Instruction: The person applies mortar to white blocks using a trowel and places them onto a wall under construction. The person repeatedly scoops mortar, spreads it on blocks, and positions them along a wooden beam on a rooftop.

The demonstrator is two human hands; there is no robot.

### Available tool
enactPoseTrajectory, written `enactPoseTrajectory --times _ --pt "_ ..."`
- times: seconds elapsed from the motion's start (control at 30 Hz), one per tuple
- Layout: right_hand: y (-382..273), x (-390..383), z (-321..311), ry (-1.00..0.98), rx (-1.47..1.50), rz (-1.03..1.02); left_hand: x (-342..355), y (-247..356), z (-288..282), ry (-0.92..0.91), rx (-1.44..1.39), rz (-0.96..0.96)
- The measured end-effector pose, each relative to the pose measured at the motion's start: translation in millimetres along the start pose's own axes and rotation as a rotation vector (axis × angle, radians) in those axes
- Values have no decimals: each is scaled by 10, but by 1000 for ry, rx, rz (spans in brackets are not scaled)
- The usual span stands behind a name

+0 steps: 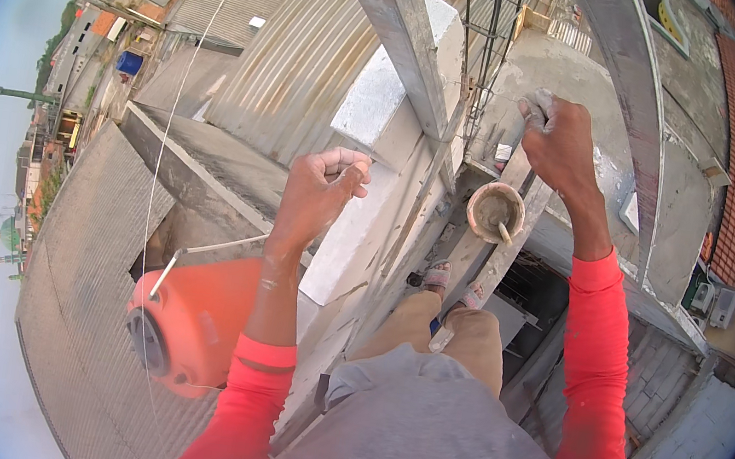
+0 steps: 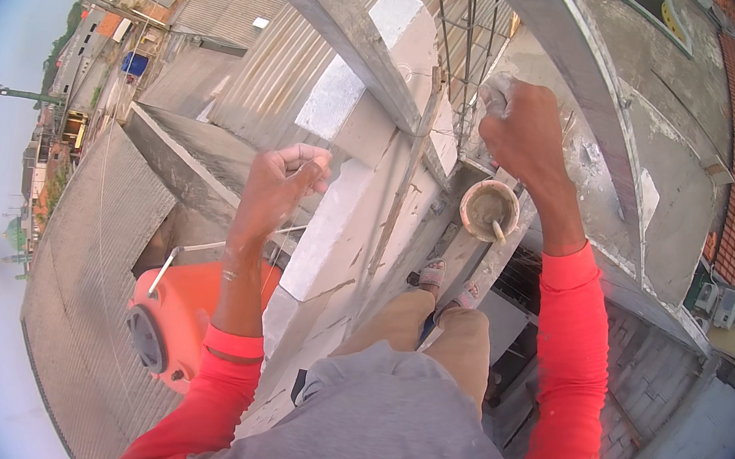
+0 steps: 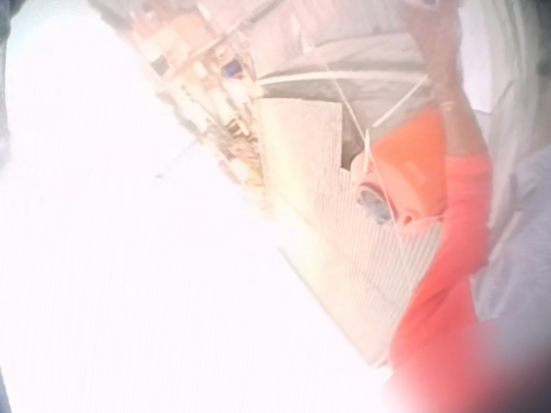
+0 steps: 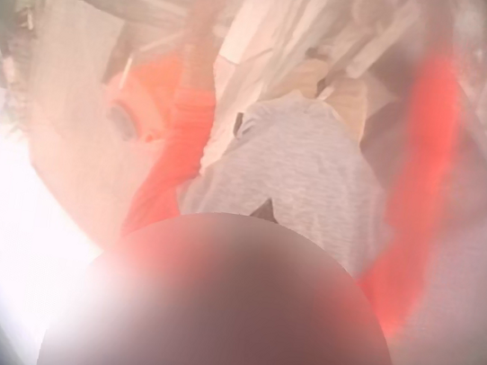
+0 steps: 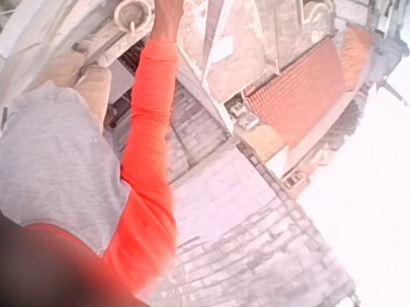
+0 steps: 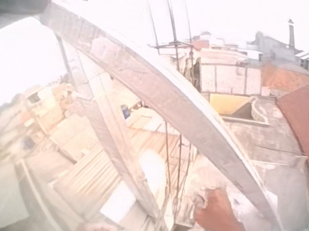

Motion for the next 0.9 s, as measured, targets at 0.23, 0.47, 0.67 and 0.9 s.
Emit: enactPoseTrajectory --times 0.23,0.47,0.67,0.9 --pt "-146 -326 168 24 180 209 -88 -117 -84 -18 -13 -19" --pt "-251 -280 62 38 104 167 -59 -257 21 44 -68 67" --pt "-251 -642 404 -52 536 466 -187 -29 -39 179 153 173" --pt "-676 -959 1162 -150 1240 612 -132 367 246 36 49 208"
Point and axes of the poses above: each hand's wrist, its own x-axis towards the middle knuckle, its own z-axis out of the palm, y = z × x, the point moved 5 cm from there along x, towards the middle knuckle, and after that the axes turned 3 degrees about z, right-handed, at the moved point
